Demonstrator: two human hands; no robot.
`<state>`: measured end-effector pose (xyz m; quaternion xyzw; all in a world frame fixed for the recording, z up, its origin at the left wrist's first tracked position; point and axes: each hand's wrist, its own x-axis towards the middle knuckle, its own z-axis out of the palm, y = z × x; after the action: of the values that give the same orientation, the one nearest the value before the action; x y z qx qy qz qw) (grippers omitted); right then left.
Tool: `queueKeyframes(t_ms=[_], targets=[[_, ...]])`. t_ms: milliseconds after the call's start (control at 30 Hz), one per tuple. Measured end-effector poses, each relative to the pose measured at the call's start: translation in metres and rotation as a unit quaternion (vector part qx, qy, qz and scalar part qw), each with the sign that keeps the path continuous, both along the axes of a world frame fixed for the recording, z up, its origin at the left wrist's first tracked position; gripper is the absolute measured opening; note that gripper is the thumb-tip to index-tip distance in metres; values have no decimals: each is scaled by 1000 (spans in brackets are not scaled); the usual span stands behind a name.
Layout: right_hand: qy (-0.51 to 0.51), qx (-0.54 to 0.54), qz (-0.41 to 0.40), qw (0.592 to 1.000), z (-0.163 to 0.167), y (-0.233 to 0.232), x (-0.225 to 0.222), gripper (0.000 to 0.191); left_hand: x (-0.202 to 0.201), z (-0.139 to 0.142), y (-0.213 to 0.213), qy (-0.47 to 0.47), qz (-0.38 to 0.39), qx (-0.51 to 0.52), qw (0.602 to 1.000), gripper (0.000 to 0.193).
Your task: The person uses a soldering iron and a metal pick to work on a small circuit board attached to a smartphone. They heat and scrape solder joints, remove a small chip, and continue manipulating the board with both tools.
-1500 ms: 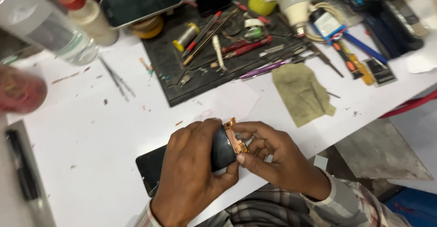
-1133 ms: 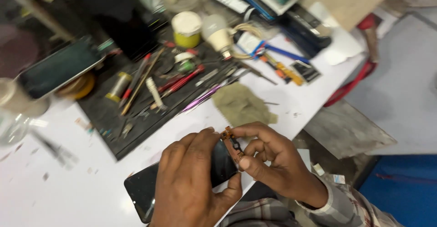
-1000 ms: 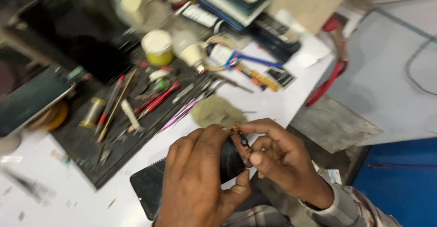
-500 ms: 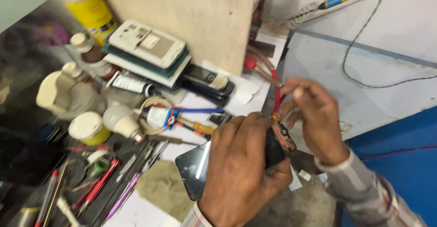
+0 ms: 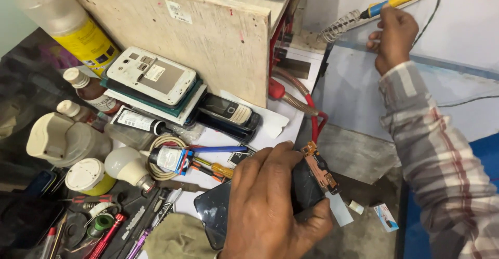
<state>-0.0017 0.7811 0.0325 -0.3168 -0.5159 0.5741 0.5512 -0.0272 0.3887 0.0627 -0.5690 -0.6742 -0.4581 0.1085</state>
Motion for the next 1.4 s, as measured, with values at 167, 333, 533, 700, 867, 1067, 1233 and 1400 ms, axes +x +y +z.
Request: queueKeyframes(t_ms=[167, 333, 533, 700, 867, 1067, 1233, 1400], targets=[[-41, 28, 9, 999, 22, -3, -11, 24, 2, 3, -7, -18, 17, -5, 1000, 62], [-10, 87, -38, 995, 25, -11, 2, 23, 0, -4, -33, -18, 42, 3, 999, 62], [26, 123, -84, 989, 20, -18, 34, 24, -4, -8, -83, -5, 64, -17, 998, 73], [33, 131, -69, 988, 5, -40, 65, 31, 0, -14, -126, -3, 129, -34, 991, 71], [53, 94, 18, 994, -22, -88, 86, 33, 5, -18, -179, -15, 182, -44, 982, 70], [83, 53, 152, 983, -46, -167, 84, 35, 19, -33, -246, -63, 249, -81, 963, 71], [95, 11, 220, 971, -57, -258, 81, 37, 29, -44, -311, -87, 298, -93, 946, 72], [94, 0, 292, 952, -60, -342, 70, 39, 30, -55, -377, -126, 326, -122, 929, 73]])
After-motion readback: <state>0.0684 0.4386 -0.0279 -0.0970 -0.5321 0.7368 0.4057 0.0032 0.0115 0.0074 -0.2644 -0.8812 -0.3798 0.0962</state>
